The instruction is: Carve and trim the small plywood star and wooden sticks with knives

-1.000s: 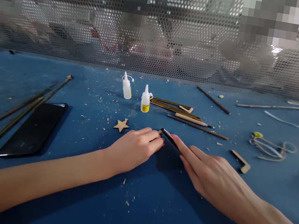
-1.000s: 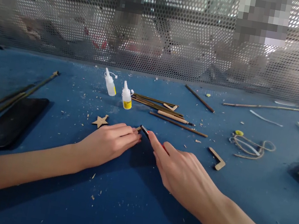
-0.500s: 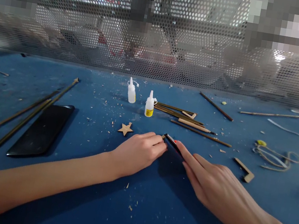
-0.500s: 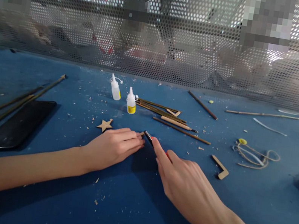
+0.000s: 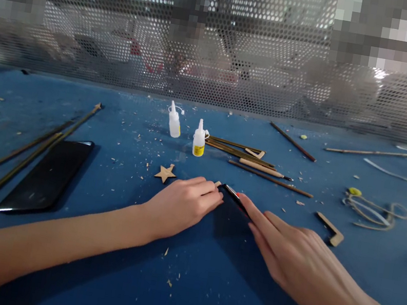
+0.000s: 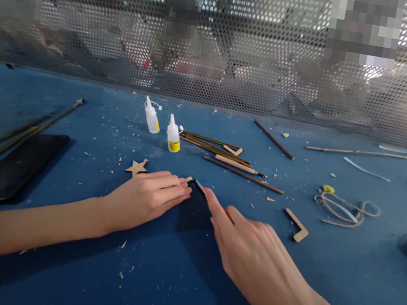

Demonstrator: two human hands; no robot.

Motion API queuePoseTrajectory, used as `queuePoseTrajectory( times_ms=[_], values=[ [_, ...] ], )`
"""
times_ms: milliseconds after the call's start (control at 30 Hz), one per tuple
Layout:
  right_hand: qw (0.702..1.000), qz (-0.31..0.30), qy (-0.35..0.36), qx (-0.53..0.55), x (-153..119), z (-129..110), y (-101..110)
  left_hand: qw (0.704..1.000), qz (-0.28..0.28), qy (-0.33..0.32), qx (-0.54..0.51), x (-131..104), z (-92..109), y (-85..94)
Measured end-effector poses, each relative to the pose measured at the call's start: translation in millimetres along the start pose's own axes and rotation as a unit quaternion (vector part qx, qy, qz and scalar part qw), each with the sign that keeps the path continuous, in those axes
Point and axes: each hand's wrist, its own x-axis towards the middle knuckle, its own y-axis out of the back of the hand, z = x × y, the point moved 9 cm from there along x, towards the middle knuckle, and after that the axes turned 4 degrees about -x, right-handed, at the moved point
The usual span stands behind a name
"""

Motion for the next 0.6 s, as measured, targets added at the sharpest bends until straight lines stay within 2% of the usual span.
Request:
queuePoseTrajectory(
  times_ms=[233,333,433,600],
  values=[
    [0.991,0.055,-0.080,0.091,7,27,9,0.997,0.059,-0.018,-0.037,1,2,9.8],
    [0.987,0.073,-0.121,0.077,7,40,10,0.990,0.065,0.031,-0.121,1,-10,11.3],
    [0.988,0.065,-0.129,0.046,6,45,4,0.978,0.049,0.079,-0.185,2,-19,8.7],
    [0.993,0.055,-0.102,0.017,7,36,2,0.973,0.060,0.171,-0.142,0,-37,6.1]
  ],
)
